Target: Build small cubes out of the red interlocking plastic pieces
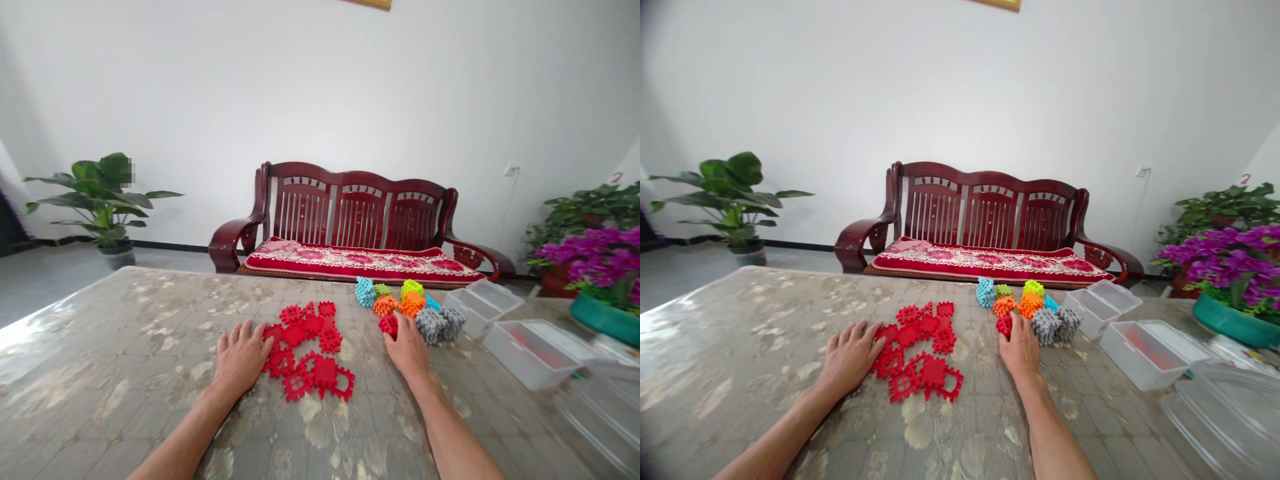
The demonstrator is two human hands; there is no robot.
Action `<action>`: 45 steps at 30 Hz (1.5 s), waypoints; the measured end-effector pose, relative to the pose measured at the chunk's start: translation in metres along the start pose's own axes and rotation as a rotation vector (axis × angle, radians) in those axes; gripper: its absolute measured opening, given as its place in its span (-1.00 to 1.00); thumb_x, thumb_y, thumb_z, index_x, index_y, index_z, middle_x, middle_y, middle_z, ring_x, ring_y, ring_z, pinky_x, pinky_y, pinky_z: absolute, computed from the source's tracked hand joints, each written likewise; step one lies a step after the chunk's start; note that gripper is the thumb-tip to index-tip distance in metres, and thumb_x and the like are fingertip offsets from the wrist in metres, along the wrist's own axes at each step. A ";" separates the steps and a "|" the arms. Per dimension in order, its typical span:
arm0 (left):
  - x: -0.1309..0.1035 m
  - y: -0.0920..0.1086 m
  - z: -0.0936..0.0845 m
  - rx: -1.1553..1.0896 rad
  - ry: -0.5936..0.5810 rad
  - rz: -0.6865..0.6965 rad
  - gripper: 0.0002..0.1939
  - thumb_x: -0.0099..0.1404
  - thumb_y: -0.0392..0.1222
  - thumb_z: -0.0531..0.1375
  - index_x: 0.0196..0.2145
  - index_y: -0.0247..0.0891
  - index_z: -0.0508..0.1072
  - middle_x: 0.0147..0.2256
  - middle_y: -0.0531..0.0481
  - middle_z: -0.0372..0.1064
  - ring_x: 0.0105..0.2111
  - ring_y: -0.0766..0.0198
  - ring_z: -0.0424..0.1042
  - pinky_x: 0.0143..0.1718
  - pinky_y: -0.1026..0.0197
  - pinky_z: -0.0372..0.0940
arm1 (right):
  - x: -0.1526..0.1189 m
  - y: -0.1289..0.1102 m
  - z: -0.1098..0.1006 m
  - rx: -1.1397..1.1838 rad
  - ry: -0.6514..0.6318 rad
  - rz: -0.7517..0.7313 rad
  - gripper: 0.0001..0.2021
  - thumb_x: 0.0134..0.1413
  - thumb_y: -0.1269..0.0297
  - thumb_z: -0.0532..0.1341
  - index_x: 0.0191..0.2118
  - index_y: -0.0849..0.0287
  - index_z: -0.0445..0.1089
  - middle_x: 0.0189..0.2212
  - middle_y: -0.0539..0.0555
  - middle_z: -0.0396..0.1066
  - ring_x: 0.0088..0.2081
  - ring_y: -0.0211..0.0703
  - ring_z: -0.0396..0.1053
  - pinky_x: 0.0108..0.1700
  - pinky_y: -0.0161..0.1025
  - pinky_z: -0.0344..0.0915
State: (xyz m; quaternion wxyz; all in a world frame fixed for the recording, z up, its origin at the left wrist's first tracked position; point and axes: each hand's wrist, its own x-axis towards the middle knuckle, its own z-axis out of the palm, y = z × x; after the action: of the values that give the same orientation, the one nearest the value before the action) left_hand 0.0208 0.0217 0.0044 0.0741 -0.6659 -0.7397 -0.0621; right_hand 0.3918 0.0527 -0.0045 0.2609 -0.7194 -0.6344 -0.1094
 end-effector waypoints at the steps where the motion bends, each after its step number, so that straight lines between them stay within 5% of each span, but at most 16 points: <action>1: 0.000 0.000 0.001 -0.002 0.003 0.000 -0.49 0.43 0.03 -0.05 0.25 -0.09 0.31 0.27 -0.25 0.21 0.28 -0.09 0.17 0.26 -0.21 0.04 | -0.001 -0.002 -0.003 -0.013 0.011 -0.006 -0.51 0.10 0.30 0.21 0.17 0.24 0.27 0.09 0.28 0.34 0.03 0.09 0.38 -0.01 -0.11 0.30; 6: 0.001 0.000 0.003 -0.023 0.001 -0.006 -0.49 0.42 0.04 -0.05 0.25 -0.08 0.31 0.28 -0.24 0.20 0.28 -0.10 0.16 0.26 -0.22 0.03 | -0.009 -0.022 -0.013 0.072 0.114 -0.128 -0.58 0.12 0.31 0.19 0.12 0.22 0.36 0.13 0.27 0.35 0.13 0.14 0.30 0.15 0.02 0.21; 13: 0.000 0.001 0.000 -0.023 -0.007 -0.008 -0.49 0.43 0.05 -0.07 0.25 -0.06 0.30 0.28 -0.24 0.20 0.29 -0.11 0.15 0.25 -0.23 0.04 | -0.019 -0.085 -0.009 0.481 -0.297 -0.105 -0.56 0.07 0.21 0.24 0.10 0.12 0.38 0.01 0.13 0.47 -0.15 -0.11 0.46 -0.02 -0.17 0.35; 21: -0.001 0.001 0.000 -0.048 0.005 -0.007 -0.50 0.43 0.03 -0.05 0.24 -0.09 0.33 0.28 -0.26 0.20 0.29 -0.11 0.15 0.27 -0.26 0.02 | -0.018 -0.126 -0.017 0.311 -0.412 -0.141 -0.36 -0.07 0.16 0.34 0.19 0.14 0.33 0.06 0.17 0.45 0.11 0.11 0.34 0.11 -0.07 0.27; 37: 0.002 -0.003 0.005 -0.042 -0.002 -0.002 -0.48 0.42 0.04 -0.07 0.25 -0.08 0.31 0.28 -0.25 0.20 0.29 -0.11 0.15 0.26 -0.25 0.01 | -0.026 -0.114 -0.005 0.493 -0.249 -0.107 -0.40 -0.05 0.34 0.31 0.19 0.16 0.33 -0.01 0.16 0.51 0.04 0.00 0.44 0.16 -0.11 0.28; 45: 0.002 -0.001 0.003 -0.046 -0.009 -0.004 -0.48 0.42 0.04 -0.06 0.24 -0.09 0.31 0.28 -0.25 0.20 0.29 -0.11 0.15 0.26 -0.25 0.01 | 0.008 -0.041 -0.021 0.271 0.051 0.057 -0.40 0.02 0.18 0.26 0.20 0.26 0.28 -0.06 0.23 0.51 -0.04 0.09 0.43 0.05 -0.04 0.28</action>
State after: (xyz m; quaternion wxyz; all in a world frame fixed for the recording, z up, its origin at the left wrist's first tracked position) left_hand 0.0194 0.0237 0.0014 0.0553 -0.6662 -0.7398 -0.0764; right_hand 0.3574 0.0507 0.0269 0.3745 -0.6924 -0.6159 -0.0335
